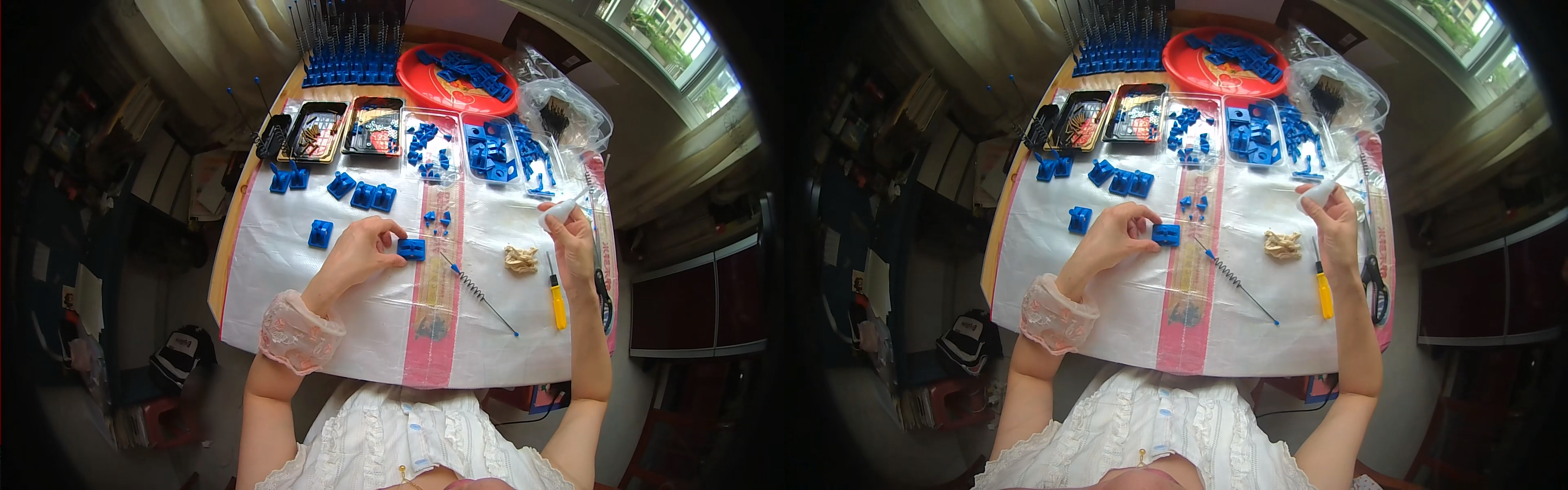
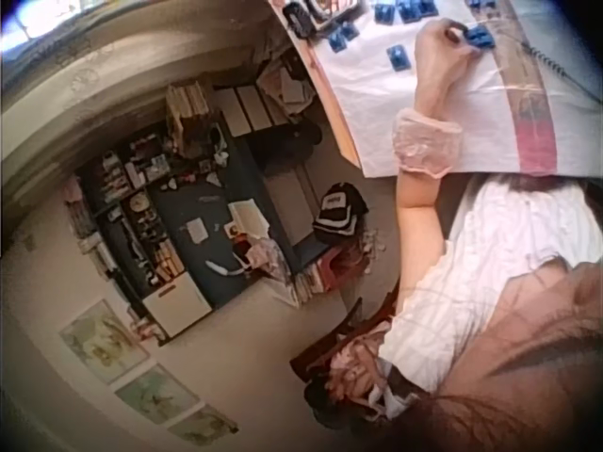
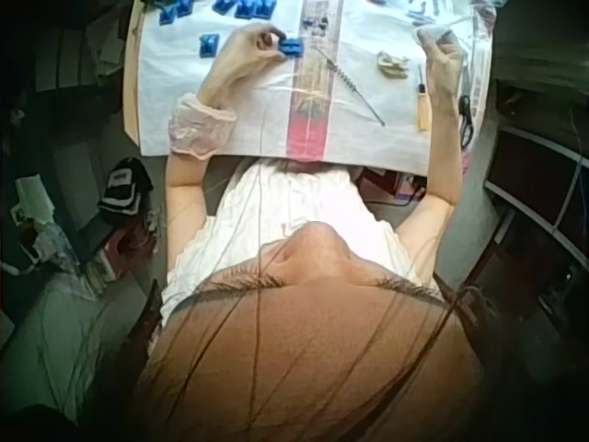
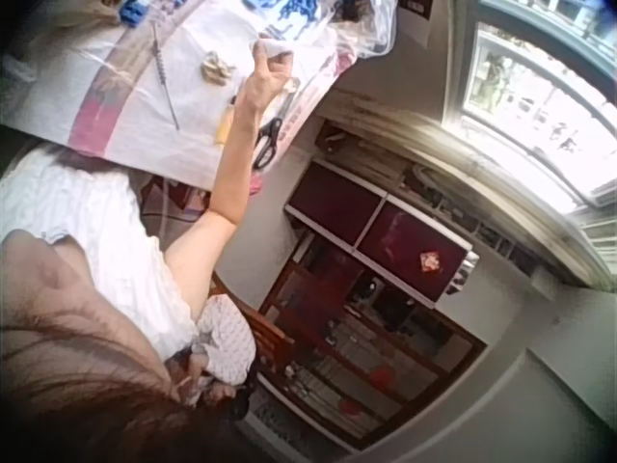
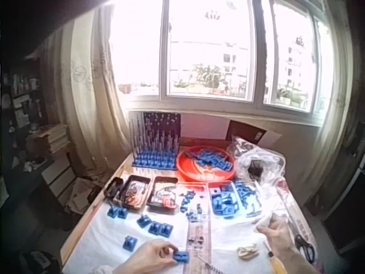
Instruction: Manually assembling electronic or mechanical components by cutting springs, applying adhesive, and inserting pins into plastic housings.
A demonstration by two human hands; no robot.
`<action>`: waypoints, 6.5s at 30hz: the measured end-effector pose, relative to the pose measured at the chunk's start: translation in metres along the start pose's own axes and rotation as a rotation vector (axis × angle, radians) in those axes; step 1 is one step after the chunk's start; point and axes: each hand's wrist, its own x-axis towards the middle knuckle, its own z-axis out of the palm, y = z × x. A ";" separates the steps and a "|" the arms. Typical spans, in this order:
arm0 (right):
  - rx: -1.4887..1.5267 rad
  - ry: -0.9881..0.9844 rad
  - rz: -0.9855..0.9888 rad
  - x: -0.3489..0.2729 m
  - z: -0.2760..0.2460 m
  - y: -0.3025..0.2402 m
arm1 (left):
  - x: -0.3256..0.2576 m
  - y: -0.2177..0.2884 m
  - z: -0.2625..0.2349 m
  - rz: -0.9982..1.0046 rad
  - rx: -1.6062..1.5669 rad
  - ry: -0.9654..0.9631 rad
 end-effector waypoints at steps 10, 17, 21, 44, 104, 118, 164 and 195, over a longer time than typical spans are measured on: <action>-0.655 -0.124 -0.165 0.011 0.006 0.052 | -0.001 0.000 0.000 0.013 -0.002 0.010; -0.679 -0.135 -0.088 0.005 0.014 0.053 | -0.001 0.000 -0.001 0.003 -0.003 -0.014; -0.575 -0.127 0.009 0.003 0.013 0.057 | 0.000 -0.001 -0.006 -0.019 -0.041 -0.049; -1.107 -0.378 -0.272 -0.081 0.083 0.023 | -0.004 0.011 -0.022 0.039 -0.008 0.041; -1.158 -0.486 -0.523 -0.099 0.083 -0.043 | -0.031 0.040 0.056 0.028 -0.774 -0.299; -1.193 -0.214 -1.026 -0.114 0.089 -0.036 | -0.028 0.033 0.060 -0.205 -1.099 -0.384; -0.281 -0.377 -0.038 -0.060 0.122 -0.038 | -0.026 0.022 0.061 -0.158 -1.317 -0.239; -0.292 -0.335 -0.247 -0.037 0.133 -0.036 | -0.011 0.020 -0.031 0.305 -1.040 0.094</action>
